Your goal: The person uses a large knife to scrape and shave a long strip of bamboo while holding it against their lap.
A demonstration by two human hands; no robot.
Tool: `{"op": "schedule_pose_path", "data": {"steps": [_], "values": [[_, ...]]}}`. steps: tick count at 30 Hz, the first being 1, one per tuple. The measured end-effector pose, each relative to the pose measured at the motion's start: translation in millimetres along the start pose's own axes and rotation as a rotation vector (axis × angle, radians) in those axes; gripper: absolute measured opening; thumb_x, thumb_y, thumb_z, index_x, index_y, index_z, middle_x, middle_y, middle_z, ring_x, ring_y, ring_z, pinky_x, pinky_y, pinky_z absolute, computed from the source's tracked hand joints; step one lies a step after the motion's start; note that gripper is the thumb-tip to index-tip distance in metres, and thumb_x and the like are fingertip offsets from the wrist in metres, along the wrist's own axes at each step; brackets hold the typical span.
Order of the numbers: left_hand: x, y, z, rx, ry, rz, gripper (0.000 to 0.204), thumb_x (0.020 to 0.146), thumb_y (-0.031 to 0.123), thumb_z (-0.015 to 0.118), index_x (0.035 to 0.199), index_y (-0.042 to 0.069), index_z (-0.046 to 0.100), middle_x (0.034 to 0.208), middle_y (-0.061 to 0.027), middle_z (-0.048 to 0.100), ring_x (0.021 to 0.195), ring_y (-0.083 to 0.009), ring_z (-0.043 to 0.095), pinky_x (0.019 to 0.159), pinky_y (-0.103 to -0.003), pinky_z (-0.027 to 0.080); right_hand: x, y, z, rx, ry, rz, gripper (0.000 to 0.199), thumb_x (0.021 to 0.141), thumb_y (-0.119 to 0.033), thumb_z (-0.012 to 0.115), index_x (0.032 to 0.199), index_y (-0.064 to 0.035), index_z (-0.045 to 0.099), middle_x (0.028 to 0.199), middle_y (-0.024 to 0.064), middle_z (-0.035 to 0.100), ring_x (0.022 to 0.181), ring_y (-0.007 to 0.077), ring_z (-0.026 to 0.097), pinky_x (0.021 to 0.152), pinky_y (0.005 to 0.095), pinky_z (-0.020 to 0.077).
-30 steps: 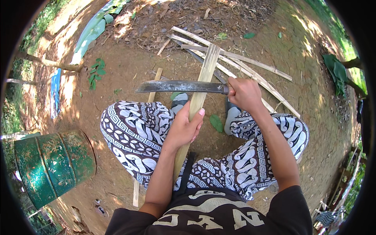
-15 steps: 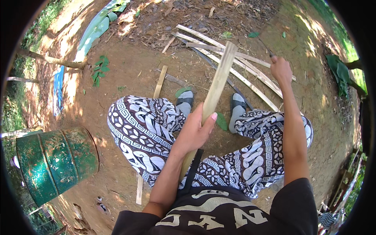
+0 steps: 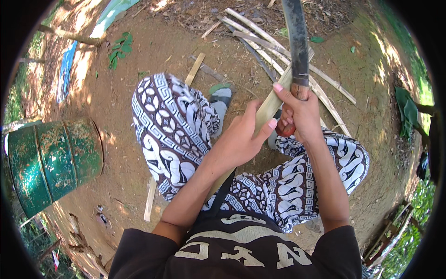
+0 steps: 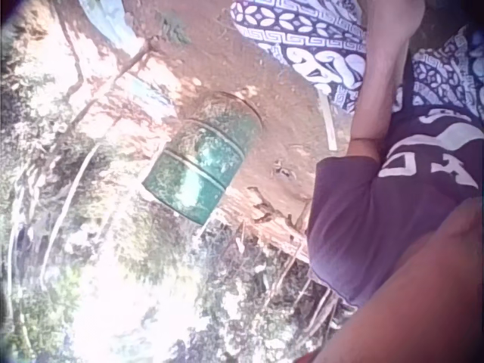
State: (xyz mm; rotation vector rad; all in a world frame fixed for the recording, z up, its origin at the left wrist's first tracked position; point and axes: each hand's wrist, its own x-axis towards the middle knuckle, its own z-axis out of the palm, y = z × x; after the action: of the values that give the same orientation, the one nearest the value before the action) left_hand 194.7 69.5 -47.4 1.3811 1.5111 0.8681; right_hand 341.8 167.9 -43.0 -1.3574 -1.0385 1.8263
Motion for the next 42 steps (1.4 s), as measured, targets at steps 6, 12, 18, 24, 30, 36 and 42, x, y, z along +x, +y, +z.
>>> {"op": "schedule_pose_path", "data": {"steps": [6,12,18,24,30,36,42], "values": [[-52,17,-101,-0.105,0.361,0.630,0.037,0.104,0.027,0.049,0.123,-0.004,0.053,0.105,-0.0214,0.066,0.090,-0.0259,0.067,0.083,-0.038,0.054,7,-3,-14,-0.015,0.000,-0.097,0.035,0.089,-0.014,0.076,0.074,-0.0119,0.043,0.053,-0.0045,0.042,0.039,0.0070,0.038,0.038,0.0256,0.0321],[-94,-111,-154,-0.020,0.609,-0.136,0.021,0.103,0.018,0.052,0.111,0.002,0.063,0.090,-0.0089,0.068,0.077,-0.0166,0.065,0.072,-0.033,0.053,5,-6,-49,0.089,-0.099,-0.117,0.036,0.098,-0.011,0.061,0.071,-0.0161,0.038,0.049,-0.0065,0.034,0.037,0.0065,0.033,0.036,0.0277,0.0293],[-126,-299,-76,0.357,-0.261,-0.416,0.019,0.090,0.014,0.065,0.105,0.001,0.065,0.090,-0.0168,0.071,0.083,-0.0337,0.068,0.074,-0.040,0.053,22,12,-101,0.112,-0.212,0.004,0.051,0.107,-0.033,0.045,0.059,-0.0195,0.035,0.048,-0.0067,0.026,0.041,0.0075,0.024,0.041,0.0255,0.0213],[-103,-353,-29,0.653,-0.876,-0.479,0.039,0.080,0.027,0.078,0.108,0.001,0.069,0.101,-0.0177,0.072,0.099,-0.0377,0.068,0.082,-0.045,0.055,21,13,-116,0.166,-0.148,0.015,0.050,0.107,-0.034,0.045,0.061,-0.0185,0.037,0.049,-0.0067,0.026,0.041,0.0071,0.026,0.041,0.0248,0.0191],[-112,-379,1,0.787,-0.995,-0.216,0.051,0.072,0.036,0.085,0.108,0.002,0.072,0.112,-0.0159,0.071,0.104,-0.0361,0.068,0.084,-0.044,0.056,13,8,-110,0.098,-0.082,-0.050,0.048,0.107,-0.033,0.046,0.062,-0.0181,0.037,0.049,-0.0067,0.027,0.042,0.0074,0.027,0.041,0.0247,0.0218],[-137,-419,36,0.689,-0.928,-0.143,0.034,0.074,0.018,0.079,0.105,0.006,0.072,0.109,-0.0162,0.071,0.101,-0.0363,0.069,0.082,-0.046,0.056,8,8,-94,0.123,-0.015,-0.057,0.048,0.107,-0.029,0.045,0.061,-0.0180,0.038,0.049,-0.0066,0.028,0.042,0.0069,0.027,0.043,0.0251,0.0246],[-146,-468,31,0.386,-0.808,0.004,0.032,0.074,0.014,0.077,0.103,0.007,0.066,0.105,-0.0191,0.069,0.103,-0.0392,0.065,0.083,-0.047,0.052,13,8,-96,0.164,-0.081,-0.077,0.033,0.104,-0.023,0.053,0.074,-0.0137,0.044,0.050,-0.0059,0.031,0.041,0.0071,0.033,0.043,0.0250,0.0328]]}}
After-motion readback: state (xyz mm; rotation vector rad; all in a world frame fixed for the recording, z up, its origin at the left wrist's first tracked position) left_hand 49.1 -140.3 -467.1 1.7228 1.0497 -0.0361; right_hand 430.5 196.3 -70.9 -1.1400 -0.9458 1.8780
